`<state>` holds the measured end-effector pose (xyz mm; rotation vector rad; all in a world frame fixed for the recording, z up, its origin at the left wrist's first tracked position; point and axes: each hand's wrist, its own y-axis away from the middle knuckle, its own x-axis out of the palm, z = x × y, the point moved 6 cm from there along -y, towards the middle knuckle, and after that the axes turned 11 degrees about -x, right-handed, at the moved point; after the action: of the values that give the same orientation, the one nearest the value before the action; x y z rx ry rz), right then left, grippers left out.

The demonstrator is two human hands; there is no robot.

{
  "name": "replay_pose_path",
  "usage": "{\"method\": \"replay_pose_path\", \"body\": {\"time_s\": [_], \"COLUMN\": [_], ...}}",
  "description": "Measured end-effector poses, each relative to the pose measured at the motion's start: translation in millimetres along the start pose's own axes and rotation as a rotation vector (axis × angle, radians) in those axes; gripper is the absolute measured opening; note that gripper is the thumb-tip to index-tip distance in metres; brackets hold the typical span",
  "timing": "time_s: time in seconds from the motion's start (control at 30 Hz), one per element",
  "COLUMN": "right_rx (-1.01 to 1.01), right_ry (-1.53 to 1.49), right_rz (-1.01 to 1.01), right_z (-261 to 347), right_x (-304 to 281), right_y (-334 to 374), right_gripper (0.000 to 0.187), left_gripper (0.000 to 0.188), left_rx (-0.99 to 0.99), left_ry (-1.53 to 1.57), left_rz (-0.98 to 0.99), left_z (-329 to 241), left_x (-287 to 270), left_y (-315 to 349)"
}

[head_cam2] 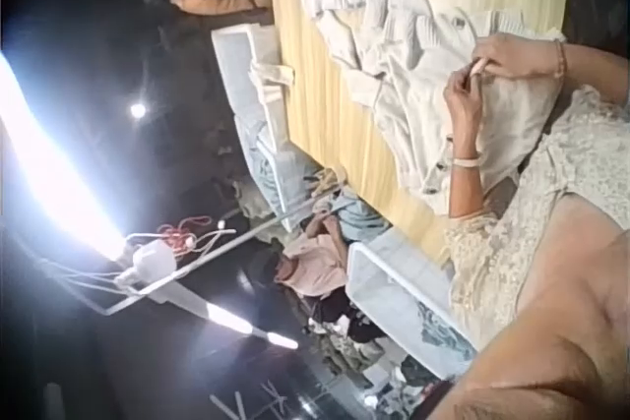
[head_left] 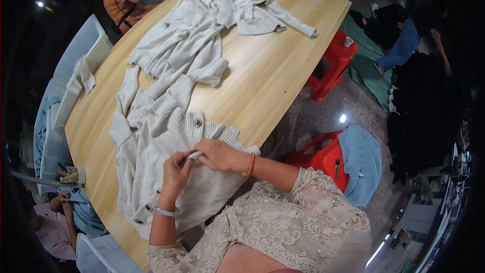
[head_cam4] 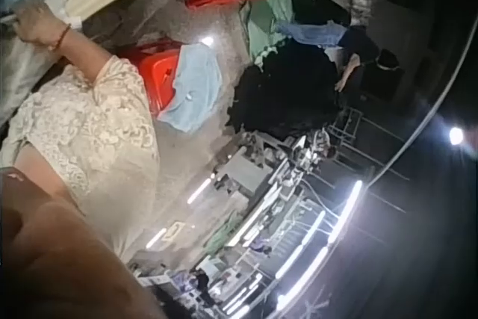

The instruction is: Trimming loose threads and inspecting white button-up sweaters on a work table.

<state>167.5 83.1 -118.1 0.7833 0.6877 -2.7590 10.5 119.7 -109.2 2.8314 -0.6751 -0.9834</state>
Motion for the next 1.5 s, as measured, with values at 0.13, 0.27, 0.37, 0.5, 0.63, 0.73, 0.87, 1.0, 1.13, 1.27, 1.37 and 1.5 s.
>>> {"method": "replay_pose_path", "body": {"time_s": [0.13,0.27,0.37,0.5,0.63,0.73,0.87,1.0,1.13,1.27,1.37,1.5], "right_rx": [-0.039,-0.032,-0.019,-0.029,-0.051,-0.03,0.072,0.103,0.149,0.101,0.052,-0.028], "right_ry": [0.013,-0.024,-0.037,-0.077,-0.11,-0.035,0.267,0.395,0.48,0.506,0.444,0.339], "right_rz": [-0.034,-0.086,-0.086,-0.066,-0.029,0.051,0.195,0.224,0.237,0.2,0.163,-0.003], "right_z": [-7.0,-7.0,-7.4,-8.4,-7.0,-2.3,-10.8,-13.2,-15.2,-17.9,-14.9,-20.9], "right_x": [-6.4,-13.0,-10.6,-12.6,-11.5,-21.2,-47.7,-60.7,-69.2,-61.9,-68.1,-62.8], "right_y": [-3.2,-6.2,-8.2,-7.5,-4.1,-2.0,6.9,11.5,11.8,10.9,14.4,13.2], "right_gripper": [0.021,0.019,0.017,0.016,0.016,0.014,0.019,0.016,0.013,0.013,0.01,0.01], "left_gripper": [0.017,0.018,0.017,0.014,0.012,0.009,0.009,0.014,0.027,0.023,0.016,0.016], "left_rx": [0.019,-0.088,-0.087,-0.084,-0.053,-0.094,-0.197,0.218,0.174,0.197,0.088,-0.074], "left_ry": [-0.036,0.113,0.153,0.253,0.231,0.273,-0.032,-0.301,-0.034,-0.276,-0.25,-0.057], "left_rz": [-0.064,-0.048,-0.036,0.022,0.062,0.087,0.032,-0.149,-0.119,-0.165,-0.064,0.044], "left_z": [-23.9,-11.2,-0.9,-0.7,-6.8,-9.8,-3.2,-39.5,-86.4,-60.3,-60.0,-40.9], "left_x": [1.2,1.9,2.7,7.2,7.6,3.9,-0.8,-2.4,20.1,42.0,47.7,53.3], "left_y": [1.7,-3.7,-3.1,-4.3,-2.2,-1.3,-1.7,-7.6,-43.5,-88.2,-94.5,-96.5]}}
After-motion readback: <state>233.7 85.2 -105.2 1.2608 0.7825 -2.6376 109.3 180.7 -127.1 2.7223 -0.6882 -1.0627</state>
